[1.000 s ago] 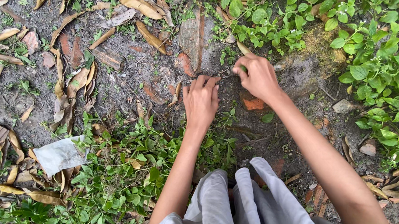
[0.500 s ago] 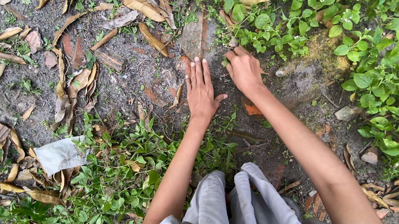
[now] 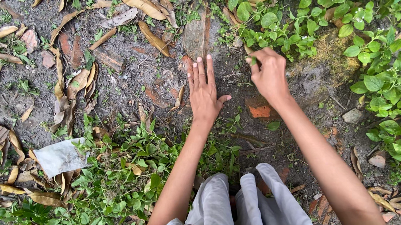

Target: The person clears an outdoor patch of ground by pulling weeds and small plants from the soil by hand and removing dry leaves and debris from around stones.

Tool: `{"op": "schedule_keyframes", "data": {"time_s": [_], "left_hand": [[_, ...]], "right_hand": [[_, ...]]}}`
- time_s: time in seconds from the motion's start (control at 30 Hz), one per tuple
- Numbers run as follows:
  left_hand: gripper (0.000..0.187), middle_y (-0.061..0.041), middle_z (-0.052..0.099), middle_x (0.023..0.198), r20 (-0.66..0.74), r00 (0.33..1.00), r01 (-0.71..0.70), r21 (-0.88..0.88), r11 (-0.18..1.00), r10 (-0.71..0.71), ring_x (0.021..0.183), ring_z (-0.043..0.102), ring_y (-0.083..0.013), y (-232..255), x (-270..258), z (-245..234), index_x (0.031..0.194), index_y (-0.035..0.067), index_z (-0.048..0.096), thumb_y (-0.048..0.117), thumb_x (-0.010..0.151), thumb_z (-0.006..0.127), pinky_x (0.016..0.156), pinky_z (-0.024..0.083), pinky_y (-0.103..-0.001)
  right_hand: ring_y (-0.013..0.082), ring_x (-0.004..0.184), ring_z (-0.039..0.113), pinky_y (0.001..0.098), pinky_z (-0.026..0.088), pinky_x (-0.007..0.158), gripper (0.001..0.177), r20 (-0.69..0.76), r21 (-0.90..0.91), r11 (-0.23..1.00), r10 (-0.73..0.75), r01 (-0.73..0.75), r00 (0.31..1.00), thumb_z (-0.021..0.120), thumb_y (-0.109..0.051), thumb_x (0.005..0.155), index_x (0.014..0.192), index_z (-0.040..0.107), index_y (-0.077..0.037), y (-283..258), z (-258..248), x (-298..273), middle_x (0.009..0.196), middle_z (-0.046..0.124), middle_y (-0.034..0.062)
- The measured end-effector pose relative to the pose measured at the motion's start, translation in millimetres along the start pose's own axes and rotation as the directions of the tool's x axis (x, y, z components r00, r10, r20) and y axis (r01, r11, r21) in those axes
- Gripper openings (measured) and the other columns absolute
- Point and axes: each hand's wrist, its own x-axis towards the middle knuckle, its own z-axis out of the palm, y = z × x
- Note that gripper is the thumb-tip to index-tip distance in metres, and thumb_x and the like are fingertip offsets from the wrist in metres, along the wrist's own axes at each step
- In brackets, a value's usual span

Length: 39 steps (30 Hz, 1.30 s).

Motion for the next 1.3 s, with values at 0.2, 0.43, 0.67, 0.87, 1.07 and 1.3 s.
{"op": "schedule_keyframes", "data": {"time_s": [0.2, 0.43, 0.67, 0.87, 1.07, 1.3], "left_hand": [[0.143, -0.028, 0.018, 0.165, -0.022, 1.0, -0.017, 0.013, 1.0, 0.017, 0.154, 0.02, -0.0396, 1, 1, 1, 0.159, 0.005, 0.002, 0.046, 0.057, 0.094, 0.127, 0.013, -0.048], [0.145, -0.026, 0.015, 0.167, 0.012, 1.0, 0.015, 0.016, 1.0, -0.015, 0.155, 0.02, -0.0382, 2, 0, 0, 0.16, 0.008, -0.001, 0.046, 0.057, 0.094, 0.128, 0.014, -0.048], [0.145, -0.024, 0.014, 0.168, 0.056, 0.998, 0.027, 0.114, 0.993, -0.033, 0.157, 0.016, -0.0387, 1, 2, 3, 0.162, 0.01, -0.002, 0.041, 0.059, 0.095, 0.129, 0.012, -0.047], [0.145, -0.026, 0.016, 0.166, -0.008, 1.0, 0.02, 0.01, 1.0, -0.02, 0.155, 0.015, -0.0412, 2, 0, 4, 0.159, 0.012, -0.001, 0.042, 0.056, 0.095, 0.127, 0.012, -0.048], [0.142, -0.025, 0.021, 0.165, 0.017, 1.0, 0.014, -0.038, 0.999, -0.014, 0.155, 0.017, -0.0409, 2, 0, -4, 0.158, 0.013, -0.001, 0.031, 0.057, 0.097, 0.128, 0.012, -0.05], [0.098, -0.024, 0.03, 0.168, -0.154, 0.987, -0.001, -0.322, 0.947, -0.051, 0.157, 0.028, -0.0381, -16, -10, -19, 0.166, 0.009, 0.015, -0.007, 0.085, 0.067, 0.125, 0.013, -0.063]], "right_hand": [[0.0343, 0.074, 0.071, 0.0397, 0.063, 0.059, 0.037, 0.139, -0.194, 0.977, -0.057, 0.083, 0.989, 0.083, -0.012, 0.085, 0.112, 0.072, 0.011, -2, 21, 0, 0.101, 0.069, 0.0244], [0.0311, 0.075, 0.074, 0.041, 0.064, 0.069, 0.014, 0.129, -0.088, 0.996, 0.003, 0.009, 0.992, 0.075, 0.001, 0.089, 0.103, 0.077, 0.005, 17, 28, -12, 0.111, 0.072, 0.0223], [0.0222, 0.056, 0.07, 0.0377, 0.058, 0.055, 0.012, 0.594, 0.035, 0.953, 0.222, -0.3, 0.774, 0.077, -0.012, 0.09, 0.096, 0.077, -0.003, -12, -6, -35, 0.085, 0.077, 0.0115], [0.0265, 0.067, 0.072, 0.0412, 0.062, 0.064, 0.031, 0.182, -0.119, 0.991, 0.075, -0.054, 0.98, 0.083, -0.016, 0.084, 0.102, 0.074, 0.008, -11, -2, -41, 0.112, 0.07, 0.0214], [0.0328, 0.099, 0.073, 0.0414, 0.065, 0.078, 0.014, 0.228, -0.376, 0.896, -0.156, 0.235, 0.961, 0.076, -0.004, 0.091, 0.102, 0.074, 0.004, 8, 36, -43, 0.106, 0.066, 0.0156], [0.0297, 0.07, 0.071, 0.0391, 0.059, 0.058, 0.026, 0.563, 0.038, 0.991, -0.125, 0.126, 0.817, 0.081, -0.022, 0.082, 0.094, 0.076, 0.001, -54, 31, -54, 0.095, 0.075, 0.0188]]}}
